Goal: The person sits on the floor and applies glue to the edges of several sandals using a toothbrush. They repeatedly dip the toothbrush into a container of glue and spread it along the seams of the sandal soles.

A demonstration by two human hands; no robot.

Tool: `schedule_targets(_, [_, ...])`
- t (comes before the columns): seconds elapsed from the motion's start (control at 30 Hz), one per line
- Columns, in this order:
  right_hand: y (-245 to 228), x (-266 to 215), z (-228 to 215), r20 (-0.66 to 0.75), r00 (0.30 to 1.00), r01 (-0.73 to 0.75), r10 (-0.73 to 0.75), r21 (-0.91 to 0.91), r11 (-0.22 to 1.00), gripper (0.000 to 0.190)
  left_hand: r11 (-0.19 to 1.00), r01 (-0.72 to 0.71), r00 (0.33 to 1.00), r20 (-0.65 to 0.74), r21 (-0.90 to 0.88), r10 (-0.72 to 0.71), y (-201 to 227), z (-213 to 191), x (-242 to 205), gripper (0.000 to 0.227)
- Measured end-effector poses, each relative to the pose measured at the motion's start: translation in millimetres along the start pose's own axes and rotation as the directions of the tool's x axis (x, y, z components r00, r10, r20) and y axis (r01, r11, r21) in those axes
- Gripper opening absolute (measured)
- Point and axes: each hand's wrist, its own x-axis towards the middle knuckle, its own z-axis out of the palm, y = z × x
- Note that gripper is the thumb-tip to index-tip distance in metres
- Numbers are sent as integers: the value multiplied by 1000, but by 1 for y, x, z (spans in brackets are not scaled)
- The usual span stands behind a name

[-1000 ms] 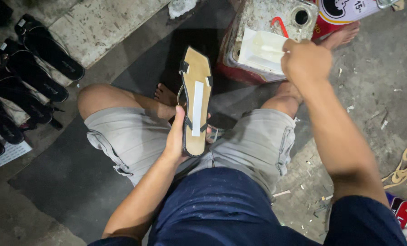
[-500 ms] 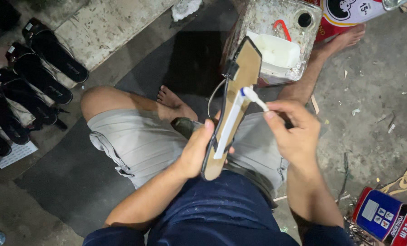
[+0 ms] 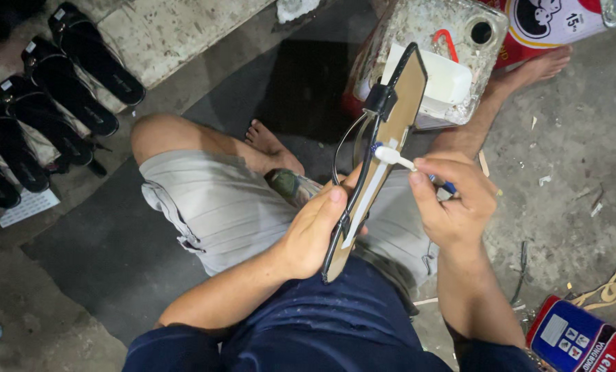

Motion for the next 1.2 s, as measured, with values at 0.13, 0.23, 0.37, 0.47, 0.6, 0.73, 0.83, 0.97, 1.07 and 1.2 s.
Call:
schedule_targets(0.13, [-2, -4, -2, 24, 1000, -1, 0, 33, 999, 17, 999, -35, 999, -20, -39, 34, 8, 4, 0, 70])
schedule_targets(0.23, [-4, -7, -1, 31, 999, -19, 17, 78, 997, 17, 997, -71, 997, -31, -6, 71, 13, 5, -1, 70])
schedule_targets(0.37, [-9, -14, 0, 41, 999, -16, 14, 47, 999, 18, 990, -126, 989, -74, 55, 130, 16, 7, 1, 70])
schedule_targets(0.47, [-16, -21, 3, 31, 999, -12, 10, 64, 998, 19, 964, -197, 972, -90, 178, 215, 16, 6, 2, 70])
schedule_targets(0.6, [-22, -28, 6, 37, 999, -40, 37, 60, 997, 19, 958, -236, 961, -109, 161, 255, 16, 6, 3, 71])
schedule_targets(0.73, [-26, -33, 10, 41, 999, -39, 35, 99, 994, 19, 919, -302, 928, -144, 252, 344, 13, 5, 5, 69])
schedule_targets(0.83, [-28, -36, 8, 63, 997, -50, 43, 124, 991, 18, 913, -319, 913, -176, 253, 368, 9, 6, 7, 71])
schedule_targets(0.97, [-28, -36, 6, 48, 992, -122, 114, 204, 971, 16, 908, -345, 903, -179, 237, 390, 6, 7, 5, 68])
schedule_targets(1.07, [-25, -35, 8, 32, 997, -74, 70, 152, 986, 16, 902, -353, 899, -177, 248, 401, 4, 8, 5, 67])
schedule_targets(1.2, [-26, -36, 15, 61, 997, -57, 49, 146, 988, 17, 907, -360, 884, -230, 220, 407, 3, 10, 7, 68])
